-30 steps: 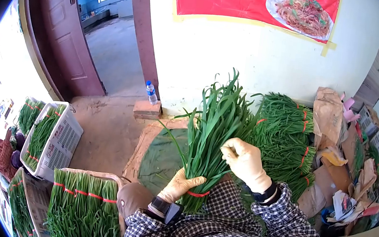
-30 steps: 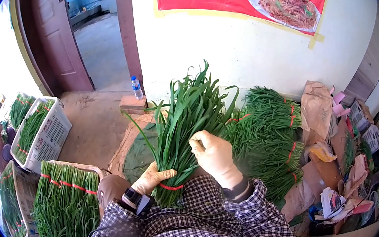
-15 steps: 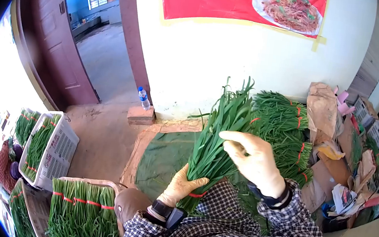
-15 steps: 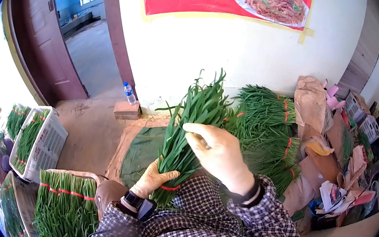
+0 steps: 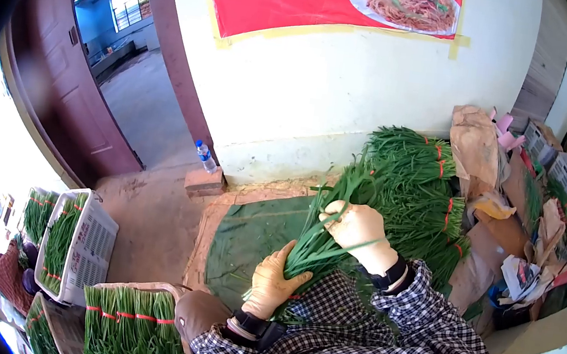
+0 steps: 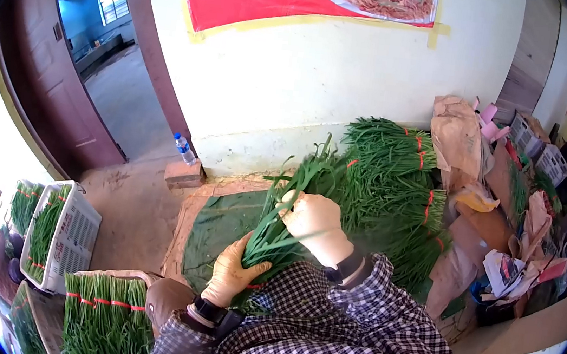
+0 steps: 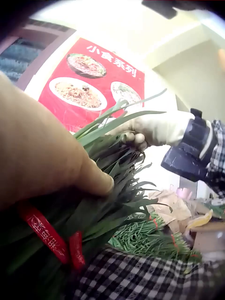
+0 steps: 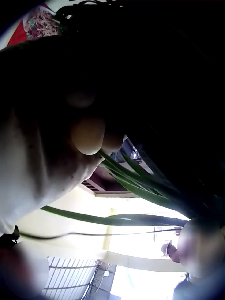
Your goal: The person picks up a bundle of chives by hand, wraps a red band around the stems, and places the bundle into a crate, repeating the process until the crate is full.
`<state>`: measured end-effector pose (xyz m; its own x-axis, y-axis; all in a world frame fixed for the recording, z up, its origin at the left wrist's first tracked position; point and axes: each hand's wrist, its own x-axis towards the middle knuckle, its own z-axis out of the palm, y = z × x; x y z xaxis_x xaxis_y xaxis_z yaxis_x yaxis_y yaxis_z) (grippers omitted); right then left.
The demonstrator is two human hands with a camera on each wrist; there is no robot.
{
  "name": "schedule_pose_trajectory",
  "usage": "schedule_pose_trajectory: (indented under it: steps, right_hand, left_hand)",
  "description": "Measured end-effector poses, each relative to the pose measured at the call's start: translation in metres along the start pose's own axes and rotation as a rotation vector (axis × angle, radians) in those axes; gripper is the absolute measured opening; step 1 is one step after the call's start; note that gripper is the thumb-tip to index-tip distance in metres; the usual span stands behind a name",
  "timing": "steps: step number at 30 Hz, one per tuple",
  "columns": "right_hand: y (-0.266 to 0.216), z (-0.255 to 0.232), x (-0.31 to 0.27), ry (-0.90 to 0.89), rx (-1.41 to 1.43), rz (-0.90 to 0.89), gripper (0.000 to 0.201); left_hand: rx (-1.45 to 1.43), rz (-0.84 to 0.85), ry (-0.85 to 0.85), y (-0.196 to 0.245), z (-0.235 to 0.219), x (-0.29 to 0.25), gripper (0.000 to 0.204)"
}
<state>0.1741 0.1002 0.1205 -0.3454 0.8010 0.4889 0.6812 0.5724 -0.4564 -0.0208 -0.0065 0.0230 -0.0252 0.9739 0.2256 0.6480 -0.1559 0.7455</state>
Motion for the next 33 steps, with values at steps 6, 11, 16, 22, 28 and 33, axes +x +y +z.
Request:
schedule_pose_trajectory:
  steps: [6, 11, 16, 22, 28, 33]
  right_hand:
    - [0.008, -0.032, -0.017, -0.475, 0.907, 0.622, 0.028]
    - [0.073, -0.027, -0.078, -0.679, 1.410, 0.469, 0.062]
    - [0.107, -0.078, -0.115, -0.624, 1.337, 0.755, 0.039]
    - [0.137, -0.118, -0.163, -0.532, -0.474, 0.205, 0.030]
    - [0.060, -0.107, -0.102, -0.019, 0.215, 0.095, 0.013]
    - [0.078, -0.038, -0.065, -0.050, 0.016, -0.304, 0.019]
  left_hand:
    - [0.410, 0.098, 0.063, 0.007, 0.001, -0.005, 0.086]
    - [0.645, 0.176, 0.046, -0.007, 0.010, -0.009, 0.095]
    - [0.825, 0.243, 0.039, -0.010, 0.025, -0.010, 0.099]
    - [0.907, 0.246, -0.041, 0.004, 0.028, -0.007, 0.105]
    - [1.003, 0.320, -0.004, 0.013, 0.035, -0.007, 0.102]
    - [1.036, 0.288, 0.002, 0.003, 0.044, -0.012, 0.109]
